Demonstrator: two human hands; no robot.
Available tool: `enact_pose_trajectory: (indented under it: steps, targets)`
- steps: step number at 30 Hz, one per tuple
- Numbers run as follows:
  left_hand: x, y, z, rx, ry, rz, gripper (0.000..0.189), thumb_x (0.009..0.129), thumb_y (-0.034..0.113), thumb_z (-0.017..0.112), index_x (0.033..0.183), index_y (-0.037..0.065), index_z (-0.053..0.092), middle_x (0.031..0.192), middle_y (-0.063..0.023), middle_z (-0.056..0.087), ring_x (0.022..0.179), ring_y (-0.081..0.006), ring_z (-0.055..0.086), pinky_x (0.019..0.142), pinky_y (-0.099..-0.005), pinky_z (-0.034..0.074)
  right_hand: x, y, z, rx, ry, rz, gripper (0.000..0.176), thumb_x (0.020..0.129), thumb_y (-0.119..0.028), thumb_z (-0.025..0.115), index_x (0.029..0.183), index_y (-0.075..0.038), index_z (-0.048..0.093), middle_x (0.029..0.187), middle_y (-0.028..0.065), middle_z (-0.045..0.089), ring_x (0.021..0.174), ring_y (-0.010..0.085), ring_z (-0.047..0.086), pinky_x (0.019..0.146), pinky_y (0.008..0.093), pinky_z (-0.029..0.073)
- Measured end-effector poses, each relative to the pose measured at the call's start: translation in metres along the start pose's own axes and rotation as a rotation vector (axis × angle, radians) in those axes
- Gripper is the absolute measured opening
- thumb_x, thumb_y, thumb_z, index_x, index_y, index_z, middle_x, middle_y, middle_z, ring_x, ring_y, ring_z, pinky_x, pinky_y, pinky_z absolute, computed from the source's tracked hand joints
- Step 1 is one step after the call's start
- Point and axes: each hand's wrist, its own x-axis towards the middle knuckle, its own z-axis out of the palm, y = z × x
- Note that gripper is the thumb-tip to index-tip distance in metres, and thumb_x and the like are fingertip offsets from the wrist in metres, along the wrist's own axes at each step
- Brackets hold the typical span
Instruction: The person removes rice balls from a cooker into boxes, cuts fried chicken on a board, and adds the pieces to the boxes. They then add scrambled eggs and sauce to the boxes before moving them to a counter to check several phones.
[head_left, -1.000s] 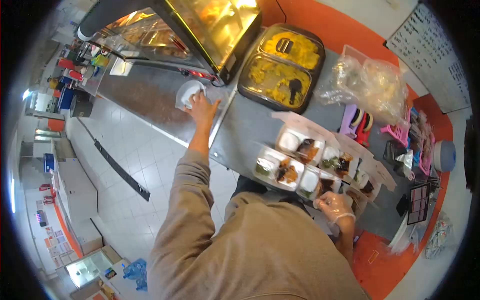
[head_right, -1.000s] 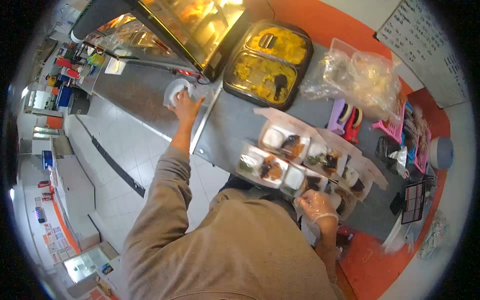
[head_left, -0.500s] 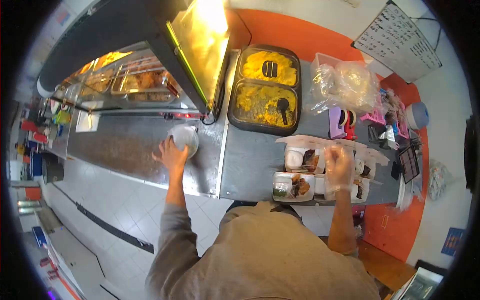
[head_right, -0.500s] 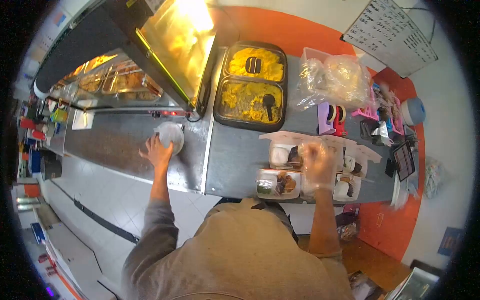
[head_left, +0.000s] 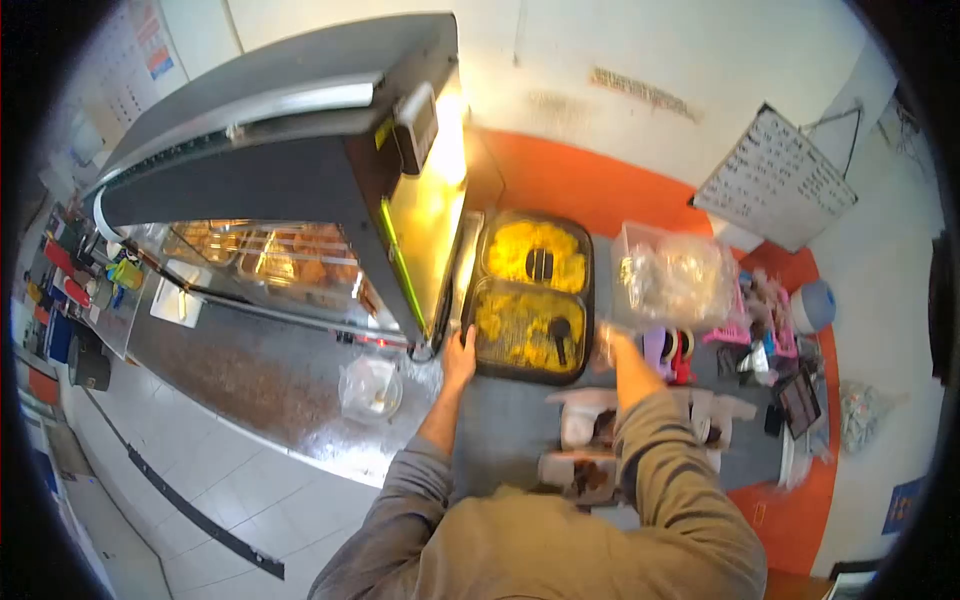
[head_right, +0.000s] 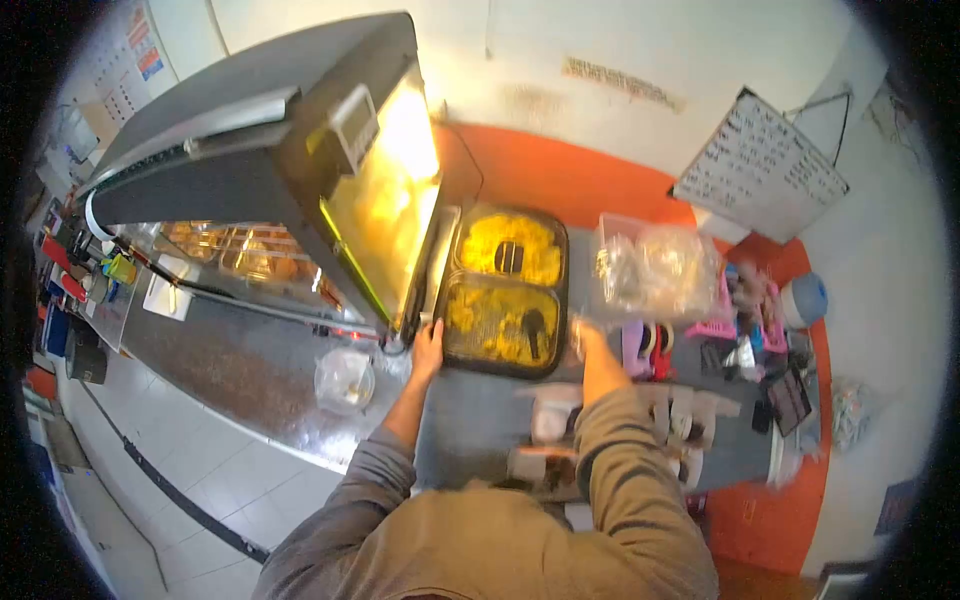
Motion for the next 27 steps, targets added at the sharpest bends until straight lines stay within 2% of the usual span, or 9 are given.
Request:
enact_pose_trajectory:
  steps: [6, 11, 14, 17, 18, 19, 22, 25, 27]
  targets:
    - [0.006, 0.01, 0.007, 0.087, 0.027, -0.014, 0.08, 0.09, 0.061, 0.052, 0.125, -0.01, 0.053, 0.126, -0.0283, 0.054, 0.12, -0.0406, 0.05, 0.104, -0.0423, 0.038, -0.004, -0.012, -0.001, -0.134, -0.198, 0.175, 0.066, 0.09, -0.065, 0.031, 0.119, -0.011, 0.053, 0.116, 0.0136, 0.053, 0.104, 0.0287, 0.05, 0.085, 0.051, 0.041]
    - [0.002, 0.014, -0.008, -0.158, 0.015, 0.077, 0.063, 0.093, 0.049, 0.057, 0.118, -0.008, 0.06, 0.118, -0.0242, 0.059, 0.114, -0.036, 0.055, 0.1, -0.0385, 0.041, -0.034, -0.003, -0.022, -0.117, -0.324, 0.226, 0.088, 0.09, -0.076, 0.02, 0.137, -0.008, 0.048, 0.136, 0.0189, 0.051, 0.124, 0.0312, 0.05, 0.097, 0.0539, 0.039]
    - [0.001, 0.045, -0.018, -0.264, 0.085, 0.079, 0.05, 0.094, 0.039, 0.06, 0.115, -0.007, 0.063, 0.113, -0.021, 0.061, 0.109, -0.0314, 0.058, 0.097, -0.0351, 0.042, -0.06, -0.019, -0.04, -0.008, -0.302, 0.029, 0.079, 0.09, -0.075, 0.026, 0.112, -0.009, 0.062, 0.094, 0.0095, 0.064, 0.083, 0.0267, 0.062, 0.075, 0.0471, 0.051]
    - [0.002, 0.108, -0.044, -0.451, 0.106, 0.111, 0.045, 0.094, 0.032, 0.061, 0.12, -0.005, 0.061, 0.114, -0.0176, 0.063, 0.108, -0.0255, 0.059, 0.095, -0.0332, 0.043, -0.048, -0.009, -0.046, 0.52, -0.234, -0.297, 0.055, 0.096, -0.06, 0.039, 0.094, -0.01, 0.062, 0.075, 0.0015, 0.058, 0.065, 0.0174, 0.057, 0.06, 0.04, 0.051]
    - [0.003, 0.14, -0.055, -0.578, 0.082, 0.125, 0.046, 0.094, 0.032, 0.06, 0.122, -0.004, 0.06, 0.118, -0.018, 0.062, 0.111, -0.0249, 0.058, 0.096, -0.0333, 0.043, -0.15, -0.064, -0.041, 0.757, -0.244, -0.248, 0.033, 0.099, -0.038, 0.046, 0.09, -0.009, 0.06, 0.074, 0.0009, 0.057, 0.066, 0.0128, 0.055, 0.056, 0.0356, 0.05]
    - [0.007, 0.169, -0.066, -0.552, 0.064, 0.189, 0.046, 0.094, 0.031, 0.059, 0.125, -0.004, 0.059, 0.122, -0.0194, 0.06, 0.114, -0.0247, 0.056, 0.097, -0.0335, 0.042, -0.143, -0.073, -0.053, 0.754, -0.248, -0.248, 0.033, 0.099, -0.038, 0.046, 0.09, -0.009, 0.06, 0.074, 0.0009, 0.057, 0.066, 0.0128, 0.055, 0.056, 0.0356, 0.05]
    - [0.027, 0.232, -0.082, -0.544, 0.097, 0.424, 0.046, 0.094, 0.028, 0.056, 0.129, -0.003, 0.056, 0.131, -0.022, 0.055, 0.122, -0.0267, 0.051, 0.103, -0.0354, 0.038, -0.097, -0.092, -0.088, 1.303, -0.827, -0.297, 0.028, 0.099, -0.031, 0.045, 0.088, -0.009, 0.059, 0.064, -0.0002, 0.051, 0.052, 0.0127, 0.049, 0.044, 0.0303, 0.043]
    - [0.018, 0.274, -0.091, -0.675, 0.058, 0.44, 0.046, 0.092, 0.022, 0.059, 0.13, -0.004, 0.054, 0.131, -0.0199, 0.056, 0.127, -0.0284, 0.048, 0.108, -0.0366, 0.033, -0.085, -0.156, -0.091, 1.591, -0.974, -0.367, 0.029, 0.1, -0.031, 0.045, 0.086, -0.009, 0.057, 0.059, 0.0013, 0.049, 0.046, 0.0141, 0.049, 0.038, 0.03, 0.039]
    - [-0.005, 0.272, -0.092, -0.544, 0.166, 0.579, 0.045, 0.091, 0.019, 0.06, 0.13, -0.003, 0.054, 0.13, -0.0197, 0.056, 0.127, -0.0273, 0.048, 0.108, -0.0363, 0.032, -0.074, -0.192, -0.097, 1.569, -1.618, -0.248, 0.032, 0.1, -0.033, 0.045, 0.092, -0.005, 0.06, 0.078, 0.0063, 0.058, 0.07, 0.0157, 0.056, 0.069, 0.0357, 0.052]
